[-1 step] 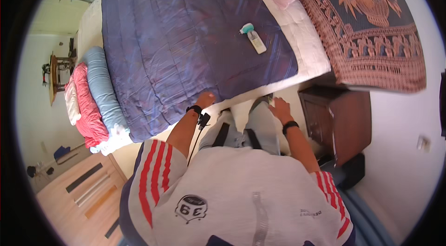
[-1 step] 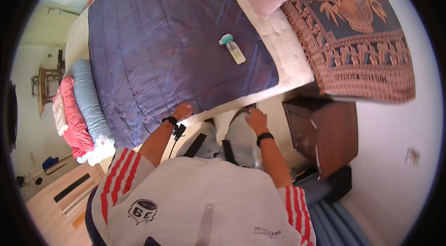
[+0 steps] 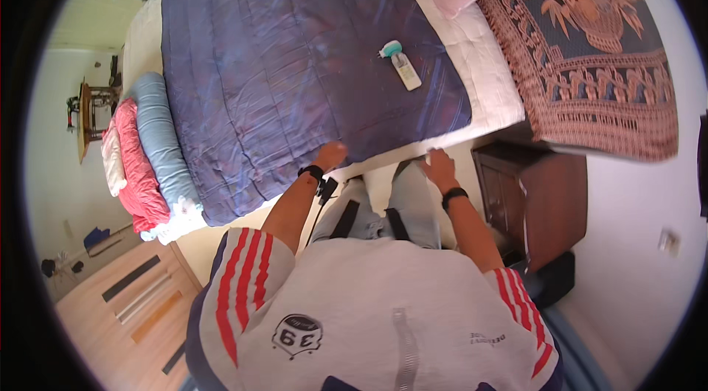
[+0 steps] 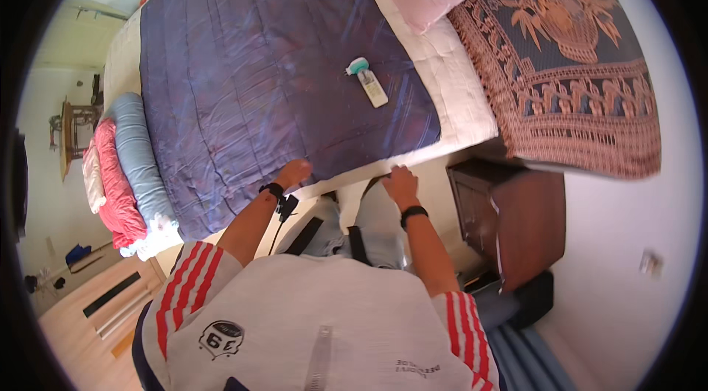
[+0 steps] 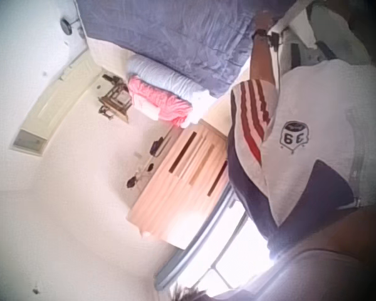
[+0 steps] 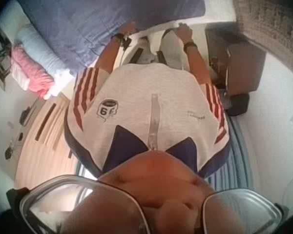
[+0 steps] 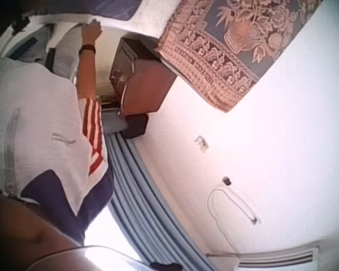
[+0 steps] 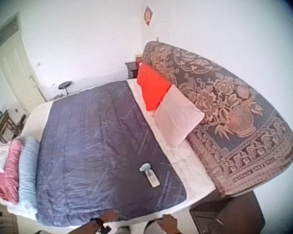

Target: The person wipes down a wooden tray and a table surface with cloths, moves a large plastic bag and other items between a chair and a windowsill, and then folds a blanket on a bed.

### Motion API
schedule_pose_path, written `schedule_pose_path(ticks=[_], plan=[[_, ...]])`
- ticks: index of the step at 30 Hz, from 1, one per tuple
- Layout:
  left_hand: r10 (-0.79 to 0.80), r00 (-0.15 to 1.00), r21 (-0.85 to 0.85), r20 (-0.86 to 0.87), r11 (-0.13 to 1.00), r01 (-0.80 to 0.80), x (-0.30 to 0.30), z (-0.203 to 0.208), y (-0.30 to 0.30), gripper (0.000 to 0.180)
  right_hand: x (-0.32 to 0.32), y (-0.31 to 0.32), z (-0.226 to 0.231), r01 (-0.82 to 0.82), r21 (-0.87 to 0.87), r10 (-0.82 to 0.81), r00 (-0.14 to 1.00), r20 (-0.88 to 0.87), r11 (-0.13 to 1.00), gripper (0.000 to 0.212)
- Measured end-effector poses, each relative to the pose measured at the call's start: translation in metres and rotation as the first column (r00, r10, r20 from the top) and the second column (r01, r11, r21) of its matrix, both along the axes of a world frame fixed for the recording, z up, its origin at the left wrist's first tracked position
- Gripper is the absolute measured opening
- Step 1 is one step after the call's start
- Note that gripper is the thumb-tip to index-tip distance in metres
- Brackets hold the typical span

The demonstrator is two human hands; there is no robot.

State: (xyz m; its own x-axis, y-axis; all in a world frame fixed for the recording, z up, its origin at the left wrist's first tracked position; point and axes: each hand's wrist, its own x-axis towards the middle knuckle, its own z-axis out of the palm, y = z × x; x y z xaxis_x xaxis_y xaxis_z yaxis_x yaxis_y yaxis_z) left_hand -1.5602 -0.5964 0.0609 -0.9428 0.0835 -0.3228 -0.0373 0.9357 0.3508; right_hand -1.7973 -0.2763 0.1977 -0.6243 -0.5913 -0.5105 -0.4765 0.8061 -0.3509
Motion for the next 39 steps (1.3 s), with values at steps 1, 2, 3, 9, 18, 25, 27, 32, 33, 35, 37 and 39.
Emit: schedule_pose_path(ticks=[1,2,3,9,18,25,27,32,33,35,37,39], plan=[[0.030,0.997,0.099,-0.067,0.995,-0.023,-0.048,0.005,0.011,0.025,-0.031,-0.017,-0.017,-0.015,-0.091,0.005,0.994,-0.111,0.996,0.043],[0.300,0.953,0.517,-0.046,0.823,-0.235,-0.098,0.015,0.025,0.026,-0.058,-0.030,-0.038,-0.029,-0.179,-0.009,0.977,-0.211,0.983,0.045],[0.424,0.905,0.672,0.030,0.662,-0.332,-0.134,0.023,0.032,0.027,-0.082,-0.052,-0.049,-0.027,-0.179,-0.007,0.982,-0.187,0.983,0.045],[0.887,0.349,0.295,0.303,0.261,-0.919,-0.330,0.042,0.039,0.044,-0.203,-0.169,-0.099,0.056,-0.307,-0.100,0.986,-0.129,0.950,0.090],[0.894,0.403,0.340,0.197,0.323,-0.883,-0.350,-0.056,-0.041,0.051,-0.198,-0.216,-0.103,0.043,-0.124,-0.049,0.998,-0.041,0.991,0.078],[0.544,0.503,0.490,0.672,0.183,-0.852,-0.378,0.009,0.056,0.033,-0.208,-0.047,-0.127,0.095,-0.084,-0.028,0.810,0.586,0.992,0.063],[0.489,0.557,0.515,0.672,0.233,-0.825,-0.381,0.053,0.109,0.035,-0.204,0.020,-0.101,0.089,-0.159,0.005,0.861,0.509,0.983,0.059],[0.346,0.741,0.647,0.576,0.362,-0.671,-0.389,0.126,0.228,0.043,-0.191,0.184,-0.009,0.622,-0.287,-0.483,0.763,0.430,0.728,0.058],[0.245,0.804,0.724,0.542,0.350,-0.595,-0.391,0.129,0.257,0.043,-0.185,0.217,0.006,0.733,-0.324,-0.602,0.678,0.422,0.599,0.057],[0.028,0.829,0.788,0.559,0.293,-0.541,-0.398,0.140,0.313,0.040,-0.169,0.280,0.019,0.872,-0.337,-0.789,0.473,0.393,0.354,0.054],[-0.158,0.847,0.847,0.507,0.273,-0.456,-0.411,0.148,0.378,0.043,-0.155,0.343,0.020,0.922,-0.365,-0.905,0.258,0.338,0.127,0.052],[-0.231,0.853,0.879,0.468,0.219,-0.423,-0.424,0.146,0.442,0.040,-0.143,0.397,-0.005,0.910,-0.405,-0.943,0.049,0.328,-0.093,0.051]])
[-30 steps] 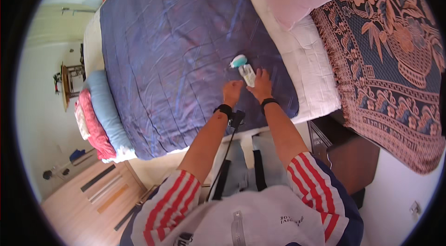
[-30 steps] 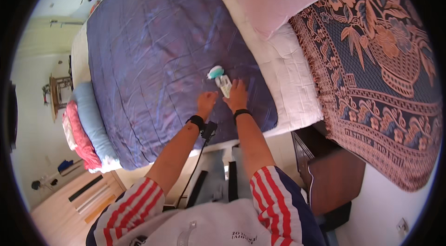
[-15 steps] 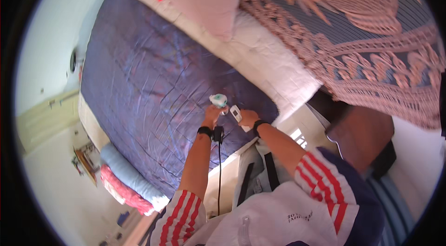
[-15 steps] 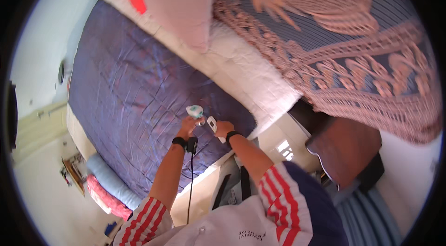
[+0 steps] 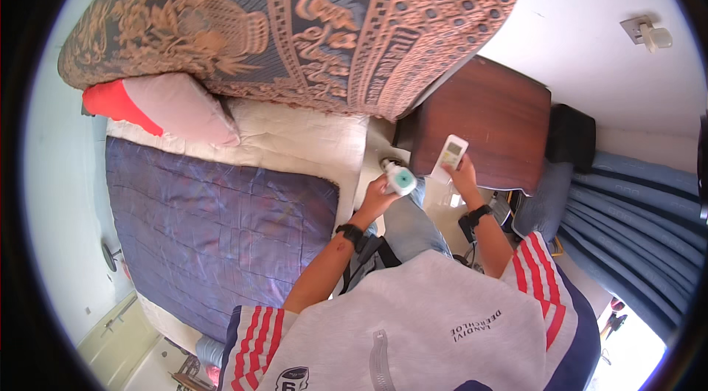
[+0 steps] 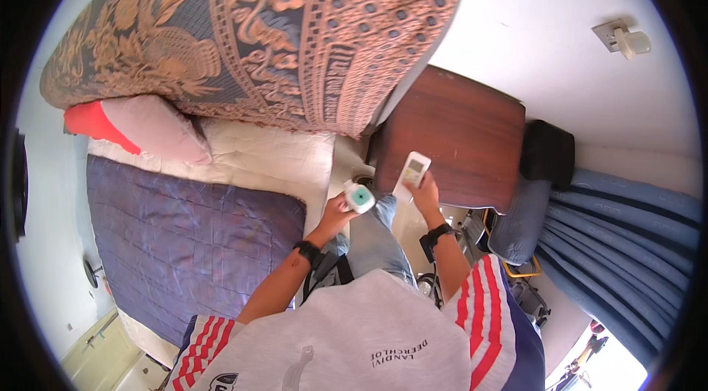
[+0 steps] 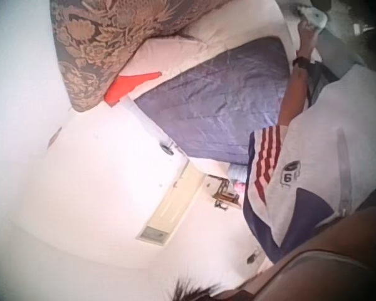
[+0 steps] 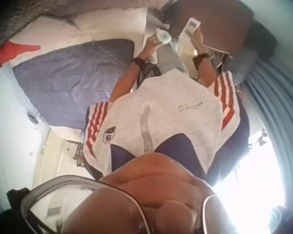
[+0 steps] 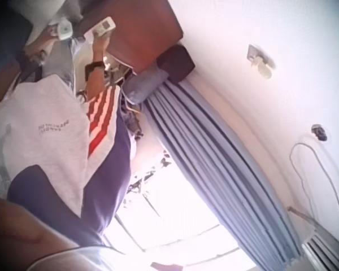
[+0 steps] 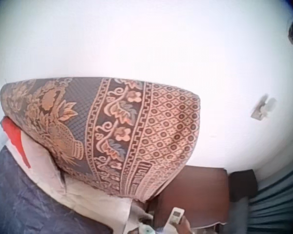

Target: The person wipes down a wooden tray and a table surface with cloths, moves a large plastic bag and other items between a chair and a windowsill, and then folds a blanket on a bed.

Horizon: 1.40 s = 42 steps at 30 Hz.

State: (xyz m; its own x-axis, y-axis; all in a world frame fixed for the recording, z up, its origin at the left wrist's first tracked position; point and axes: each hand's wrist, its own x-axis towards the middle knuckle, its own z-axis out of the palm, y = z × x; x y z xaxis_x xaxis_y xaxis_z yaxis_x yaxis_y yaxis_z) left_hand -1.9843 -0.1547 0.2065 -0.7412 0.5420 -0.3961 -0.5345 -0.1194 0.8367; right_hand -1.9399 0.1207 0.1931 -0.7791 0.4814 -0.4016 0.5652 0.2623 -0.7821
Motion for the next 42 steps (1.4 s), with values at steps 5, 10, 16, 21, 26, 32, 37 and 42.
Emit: schedule_pose_path(ticks=[5,10,16,21,26,32,37,42], plan=[[-0.062,0.774,-0.370,-0.631,0.900,-0.229,-0.053,-0.011,0.142,0.045,-0.019,0.112,-0.077,0.167,0.063,-0.168,0.986,0.013,0.984,0.045],[0.023,0.794,-0.405,-0.607,0.851,-0.335,-0.112,-0.064,0.229,0.044,-0.082,0.143,-0.087,0.139,-0.067,-0.144,0.987,-0.074,0.988,0.042],[0.322,0.881,-0.444,-0.346,0.771,-0.456,-0.157,-0.071,0.278,0.039,-0.142,0.151,-0.056,0.065,-0.005,-0.065,0.998,0.000,0.998,0.065],[0.299,0.913,-0.533,-0.277,0.743,-0.405,-0.183,-0.039,0.330,0.035,-0.179,0.177,-0.059,0.236,0.014,-0.236,0.972,-0.006,0.972,0.062],[0.538,0.783,-0.411,-0.312,0.667,-0.621,-0.216,-0.051,0.343,0.031,-0.206,0.169,-0.051,0.115,0.229,-0.117,0.993,-0.005,0.966,0.042],[0.578,0.786,-0.397,-0.219,0.683,-0.613,-0.215,-0.059,0.333,0.032,-0.212,0.156,-0.035,0.098,0.220,-0.109,0.993,0.036,0.971,0.042],[0.085,0.926,-0.400,-0.369,0.884,-0.241,-0.160,-0.061,0.249,0.025,-0.167,0.142,-0.043,-0.008,0.260,0.023,0.998,-0.053,0.966,0.025],[-0.730,0.619,-0.763,-0.289,0.567,0.312,-0.067,-0.057,0.088,0.056,-0.086,0.143,-0.109,-0.770,0.592,0.865,0.444,0.231,0.237,0.021]])
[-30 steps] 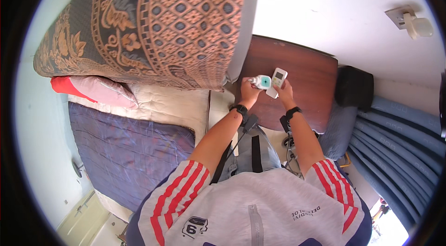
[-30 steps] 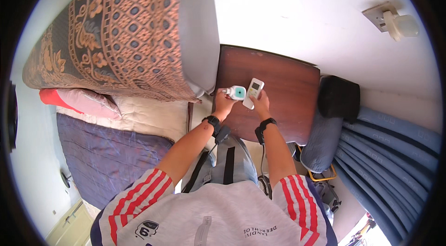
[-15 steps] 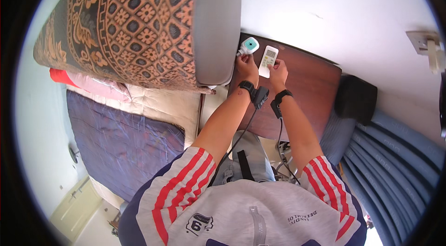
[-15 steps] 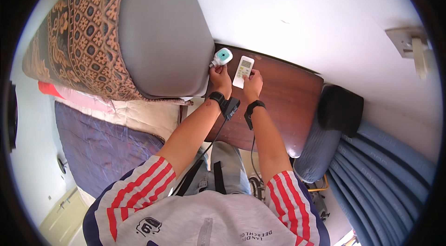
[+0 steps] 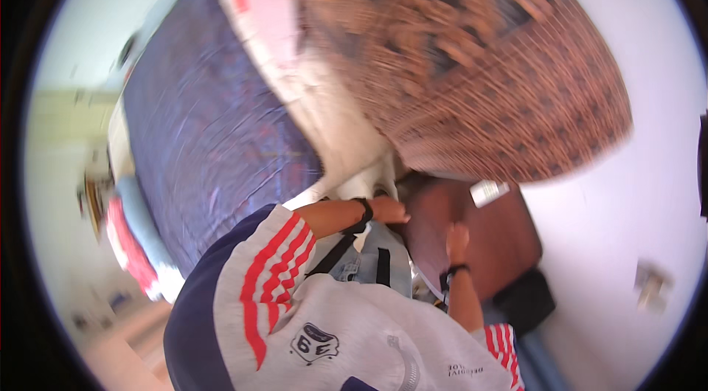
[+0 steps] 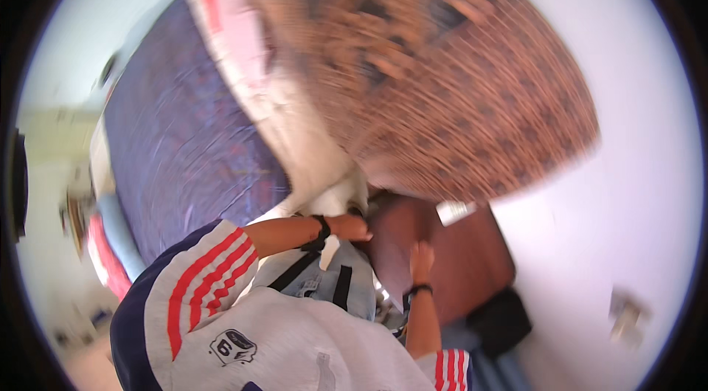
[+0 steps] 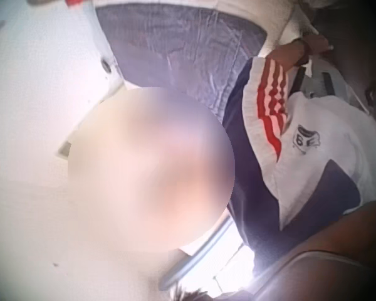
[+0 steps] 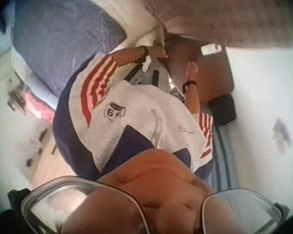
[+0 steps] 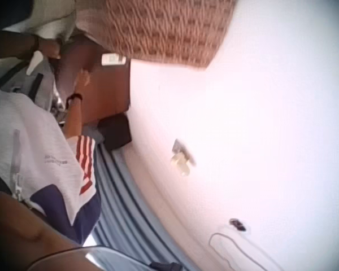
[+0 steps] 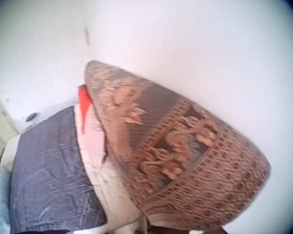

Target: The person wipes down a wooden tray and a table surface with cloths, moves a large plastic bag and other items between a chair and a windowsill, and then folds a blanket on a bed.

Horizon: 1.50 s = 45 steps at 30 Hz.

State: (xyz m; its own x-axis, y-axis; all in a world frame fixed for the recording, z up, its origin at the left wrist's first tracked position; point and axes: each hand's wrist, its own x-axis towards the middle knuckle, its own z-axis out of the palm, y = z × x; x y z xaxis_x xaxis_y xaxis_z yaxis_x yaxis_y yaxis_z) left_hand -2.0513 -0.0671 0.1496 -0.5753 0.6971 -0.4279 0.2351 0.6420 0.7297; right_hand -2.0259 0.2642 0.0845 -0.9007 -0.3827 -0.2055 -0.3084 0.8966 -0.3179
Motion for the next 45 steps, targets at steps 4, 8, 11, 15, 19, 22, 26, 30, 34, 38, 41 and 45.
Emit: schedule_pose_path(ticks=[4,8,11,15,19,22,26,30,34,38,41,45], plan=[[0.072,0.982,-0.461,0.174,0.887,0.017,0.103,-0.024,-0.129,0.035,0.017,-0.052,0.052,0.257,-0.098,-0.199,0.895,0.399,0.961,0.032],[0.633,0.747,-0.650,0.205,0.658,-0.380,0.189,-0.023,-0.205,0.034,-0.009,-0.111,0.072,-0.049,-0.094,0.082,0.916,0.393,0.994,0.032],[0.908,0.345,-0.553,0.236,0.418,-0.721,0.288,-0.047,-0.223,0.030,-0.032,-0.179,0.061,-0.264,-0.178,0.316,0.852,0.418,0.948,0.028],[0.984,-0.087,-0.297,0.156,-0.038,-0.954,0.376,-0.061,-0.208,0.026,-0.062,-0.290,0.013,-0.339,-0.251,0.422,0.703,0.573,0.907,0.023],[0.949,-0.197,-0.384,0.247,-0.092,-0.919,0.469,-0.059,-0.195,0.020,-0.066,-0.407,-0.036,-0.610,-0.141,0.580,0.619,0.529,0.779,0.046],[0.927,-0.311,-0.475,0.212,-0.181,-0.861,0.487,-0.045,-0.228,0.031,-0.069,-0.486,-0.068,-0.431,-0.060,0.381,0.714,0.588,0.900,0.096],[0.852,-0.519,-0.411,0.075,-0.447,-0.794,0.493,-0.031,-0.236,0.040,-0.036,-0.557,-0.085,0.005,-0.291,0.230,0.599,0.767,0.957,0.079],[0.869,-0.464,-0.584,0.170,-0.291,-0.758,0.484,-0.029,-0.238,0.037,-0.006,-0.594,-0.057,0.160,-0.246,0.113,0.572,0.812,0.956,0.055],[0.885,-0.419,-0.416,0.201,-0.310,-0.855,0.441,-0.027,-0.247,0.041,-0.021,-0.586,-0.008,-0.004,-0.469,0.405,0.513,0.757,0.883,0.044],[0.892,-0.447,-0.359,0.064,-0.397,-0.844,0.418,-0.023,-0.294,0.041,-0.054,-0.563,0.031,0.126,-0.482,0.390,0.430,0.815,0.867,0.040],[0.780,-0.625,-0.296,0.022,-0.592,-0.750,0.414,-0.036,-0.341,0.040,-0.078,-0.563,0.040,0.074,-0.579,0.457,0.537,0.709,0.812,0.039],[0.850,-0.492,-0.110,-0.189,-0.516,-0.849,0.571,-0.069,-0.357,0.040,-0.016,-0.592,0.061,-0.048,-0.469,0.431,0.484,0.761,0.882,0.037]])
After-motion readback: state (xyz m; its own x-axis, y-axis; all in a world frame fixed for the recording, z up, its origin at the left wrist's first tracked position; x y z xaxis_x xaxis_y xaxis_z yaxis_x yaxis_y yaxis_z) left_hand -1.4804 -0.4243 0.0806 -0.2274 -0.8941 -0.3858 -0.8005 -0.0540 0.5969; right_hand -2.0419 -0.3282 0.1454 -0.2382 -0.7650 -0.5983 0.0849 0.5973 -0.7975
